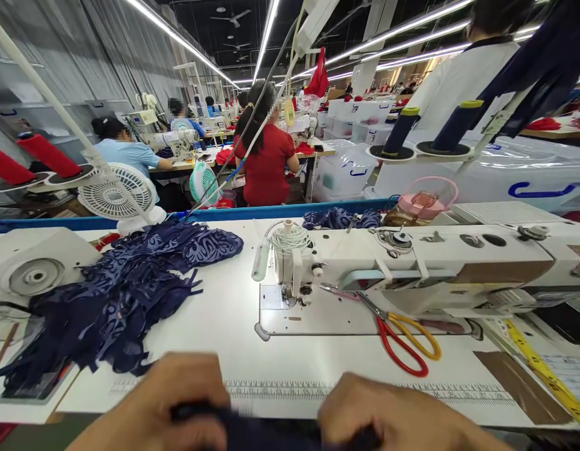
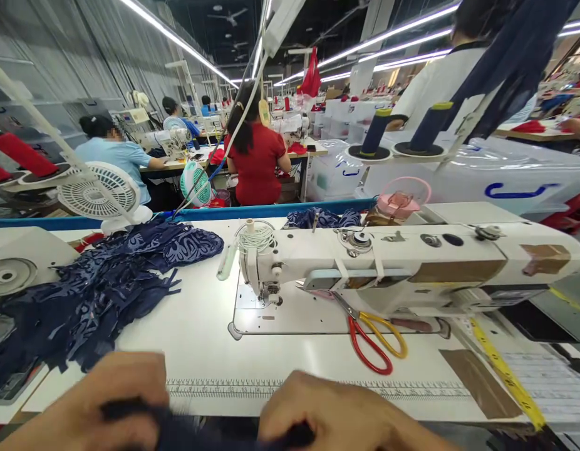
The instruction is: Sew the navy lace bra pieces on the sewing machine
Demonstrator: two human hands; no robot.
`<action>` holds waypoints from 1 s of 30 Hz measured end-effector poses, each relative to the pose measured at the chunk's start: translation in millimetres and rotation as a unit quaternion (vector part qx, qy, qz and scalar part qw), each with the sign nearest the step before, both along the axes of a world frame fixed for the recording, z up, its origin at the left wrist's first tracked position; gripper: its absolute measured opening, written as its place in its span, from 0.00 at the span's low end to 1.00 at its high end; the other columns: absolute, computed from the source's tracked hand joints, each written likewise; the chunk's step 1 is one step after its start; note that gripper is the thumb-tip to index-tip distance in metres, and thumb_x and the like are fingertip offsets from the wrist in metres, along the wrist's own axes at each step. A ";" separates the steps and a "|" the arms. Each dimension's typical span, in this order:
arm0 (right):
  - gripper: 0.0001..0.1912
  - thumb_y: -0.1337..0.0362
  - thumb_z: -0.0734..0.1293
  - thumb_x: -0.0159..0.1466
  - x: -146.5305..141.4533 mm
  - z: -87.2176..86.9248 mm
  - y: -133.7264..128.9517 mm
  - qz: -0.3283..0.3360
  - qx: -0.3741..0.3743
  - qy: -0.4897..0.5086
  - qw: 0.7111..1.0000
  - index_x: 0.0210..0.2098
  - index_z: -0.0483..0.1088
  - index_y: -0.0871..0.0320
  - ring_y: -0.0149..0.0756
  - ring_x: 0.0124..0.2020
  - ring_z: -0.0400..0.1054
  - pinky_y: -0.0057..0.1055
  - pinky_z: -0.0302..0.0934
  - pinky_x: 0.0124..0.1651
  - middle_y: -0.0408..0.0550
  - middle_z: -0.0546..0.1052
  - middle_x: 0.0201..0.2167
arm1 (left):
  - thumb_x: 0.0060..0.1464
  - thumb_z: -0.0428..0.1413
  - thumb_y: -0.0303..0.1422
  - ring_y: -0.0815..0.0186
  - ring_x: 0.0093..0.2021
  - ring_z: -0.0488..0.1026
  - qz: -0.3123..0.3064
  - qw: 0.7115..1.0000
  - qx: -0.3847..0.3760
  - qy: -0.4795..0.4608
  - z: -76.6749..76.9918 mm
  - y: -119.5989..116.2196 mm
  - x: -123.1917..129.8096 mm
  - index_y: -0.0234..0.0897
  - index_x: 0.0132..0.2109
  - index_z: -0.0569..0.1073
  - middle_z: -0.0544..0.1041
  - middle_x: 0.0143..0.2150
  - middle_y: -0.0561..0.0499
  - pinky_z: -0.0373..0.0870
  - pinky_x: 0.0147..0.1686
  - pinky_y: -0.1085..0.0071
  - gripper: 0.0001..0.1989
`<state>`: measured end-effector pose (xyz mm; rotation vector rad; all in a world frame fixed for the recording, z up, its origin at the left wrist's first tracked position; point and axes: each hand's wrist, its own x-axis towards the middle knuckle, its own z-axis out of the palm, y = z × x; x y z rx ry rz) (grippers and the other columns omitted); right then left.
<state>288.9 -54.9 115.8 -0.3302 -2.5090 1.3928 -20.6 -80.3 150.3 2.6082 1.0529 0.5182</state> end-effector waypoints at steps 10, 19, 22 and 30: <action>0.13 0.66 0.59 0.69 60.9 -44.3 -8.5 -0.294 0.490 -0.165 0.804 0.47 0.73 0.57 0.39 0.36 0.70 0.32 0.64 0.34 0.52 0.75 0.36 | 0.62 0.55 0.36 0.57 0.44 0.74 0.024 0.958 0.267 0.105 -88.9 7.2 13.4 0.31 0.49 0.73 0.77 0.44 0.41 0.73 0.43 0.61 0.13; 0.19 0.69 0.58 0.69 -2.6 -94.6 6.0 -0.270 0.421 -0.125 0.857 0.57 0.67 0.62 0.44 0.58 0.65 0.41 0.66 0.58 0.56 0.73 0.56 | 0.58 0.53 0.50 0.41 0.65 0.57 0.048 0.986 0.116 0.107 -130.9 8.9 73.4 0.32 0.63 0.64 0.67 0.62 0.36 0.59 0.60 0.39 0.33; 0.18 0.67 0.59 0.69 2.5 -103.2 7.5 -0.295 0.421 -0.146 0.845 0.57 0.67 0.63 0.46 0.59 0.64 0.44 0.66 0.57 0.56 0.72 0.56 | 0.55 0.55 0.52 0.34 0.66 0.52 0.115 0.982 0.081 0.129 -139.3 2.5 71.8 0.40 0.65 0.61 0.61 0.66 0.36 0.59 0.56 0.33 0.36; 0.13 0.63 0.57 0.71 -20.0 -68.1 33.7 -0.367 0.291 -0.172 0.867 0.39 0.72 0.57 0.38 0.40 0.70 0.34 0.62 0.43 0.49 0.77 0.37 | 0.62 0.50 0.49 0.49 0.66 0.59 0.067 0.987 0.119 0.080 -129.9 2.2 85.2 0.26 0.63 0.62 0.66 0.63 0.35 0.56 0.65 0.49 0.33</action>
